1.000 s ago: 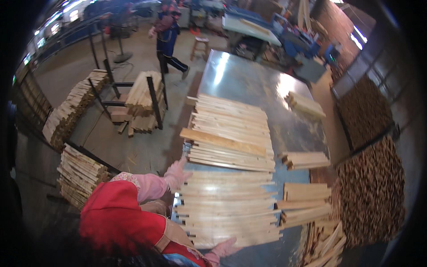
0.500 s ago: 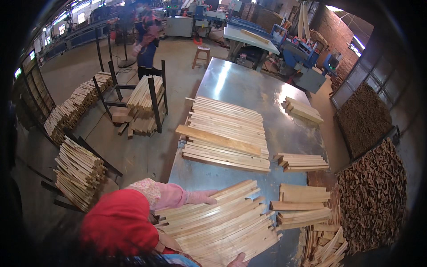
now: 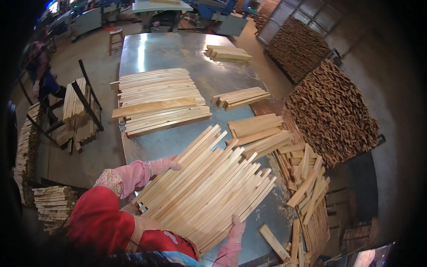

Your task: The person picks up thin wooden planks from a pile on a metal table and arranges them into a neat stack. They repeatedly pick up individual planks and align them with the growing stack, occasionally adjusting the pile to ensure it remains organized.

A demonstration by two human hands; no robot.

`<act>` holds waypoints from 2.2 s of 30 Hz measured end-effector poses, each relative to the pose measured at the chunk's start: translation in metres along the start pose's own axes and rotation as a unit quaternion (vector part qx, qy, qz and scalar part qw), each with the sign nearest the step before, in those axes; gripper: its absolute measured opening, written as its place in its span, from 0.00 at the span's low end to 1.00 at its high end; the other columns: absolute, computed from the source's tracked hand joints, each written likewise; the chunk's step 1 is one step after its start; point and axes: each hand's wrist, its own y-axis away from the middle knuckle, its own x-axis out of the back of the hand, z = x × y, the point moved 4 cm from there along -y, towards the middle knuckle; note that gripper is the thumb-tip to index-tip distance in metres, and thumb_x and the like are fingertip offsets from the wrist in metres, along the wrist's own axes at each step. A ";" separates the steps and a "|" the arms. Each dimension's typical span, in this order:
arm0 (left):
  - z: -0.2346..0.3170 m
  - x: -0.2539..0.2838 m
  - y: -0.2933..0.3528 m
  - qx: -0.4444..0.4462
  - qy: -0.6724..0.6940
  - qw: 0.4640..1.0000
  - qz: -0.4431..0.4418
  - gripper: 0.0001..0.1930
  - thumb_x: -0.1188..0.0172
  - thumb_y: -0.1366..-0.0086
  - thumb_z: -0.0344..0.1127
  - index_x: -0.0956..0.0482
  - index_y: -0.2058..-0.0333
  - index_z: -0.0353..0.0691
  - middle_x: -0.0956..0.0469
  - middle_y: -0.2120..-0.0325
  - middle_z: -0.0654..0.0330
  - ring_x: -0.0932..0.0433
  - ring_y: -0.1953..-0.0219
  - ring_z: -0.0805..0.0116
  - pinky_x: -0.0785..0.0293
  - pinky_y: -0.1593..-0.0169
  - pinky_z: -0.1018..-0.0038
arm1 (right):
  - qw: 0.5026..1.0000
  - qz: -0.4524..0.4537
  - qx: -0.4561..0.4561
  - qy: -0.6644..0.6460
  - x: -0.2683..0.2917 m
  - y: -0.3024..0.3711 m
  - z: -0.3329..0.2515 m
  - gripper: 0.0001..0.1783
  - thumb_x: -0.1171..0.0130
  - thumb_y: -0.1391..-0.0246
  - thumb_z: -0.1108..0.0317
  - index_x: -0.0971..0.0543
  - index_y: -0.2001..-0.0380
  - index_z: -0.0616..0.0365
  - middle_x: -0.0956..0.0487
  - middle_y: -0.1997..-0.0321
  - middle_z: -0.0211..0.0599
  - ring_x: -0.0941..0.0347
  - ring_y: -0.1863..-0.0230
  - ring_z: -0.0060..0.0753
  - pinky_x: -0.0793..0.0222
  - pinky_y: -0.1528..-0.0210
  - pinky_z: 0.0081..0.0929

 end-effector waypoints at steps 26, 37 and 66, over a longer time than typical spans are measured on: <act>0.093 0.126 0.057 0.044 0.123 0.991 -0.015 0.34 0.36 0.27 0.63 0.19 0.38 0.38 0.11 0.49 0.56 0.13 0.49 0.62 0.17 0.43 0.63 | 0.656 0.087 0.240 0.710 -0.179 0.179 -0.023 0.33 0.39 0.30 0.53 0.28 0.29 0.59 0.23 0.31 0.46 0.27 0.32 0.50 0.33 0.26 0.46; 0.021 0.240 0.122 -0.027 -0.608 0.793 0.030 0.25 0.42 0.27 0.46 0.22 0.34 0.53 0.14 0.49 0.44 0.16 0.44 0.42 0.21 0.41 0.55 | 0.774 0.117 -0.033 0.622 -0.180 0.244 0.159 0.31 0.41 0.33 0.58 0.30 0.28 0.46 0.18 0.40 0.56 0.23 0.38 0.63 0.24 0.39 0.55; -0.031 0.057 0.087 -0.191 -0.735 0.619 0.199 0.41 0.24 0.41 0.54 0.25 0.33 0.40 0.31 0.31 0.45 0.37 0.26 0.40 0.46 0.22 0.41 | 0.732 -0.025 0.062 0.678 -0.293 -0.238 0.007 0.29 0.41 0.35 0.37 0.12 0.49 0.49 0.15 0.38 0.43 0.28 0.30 0.49 0.39 0.29 0.49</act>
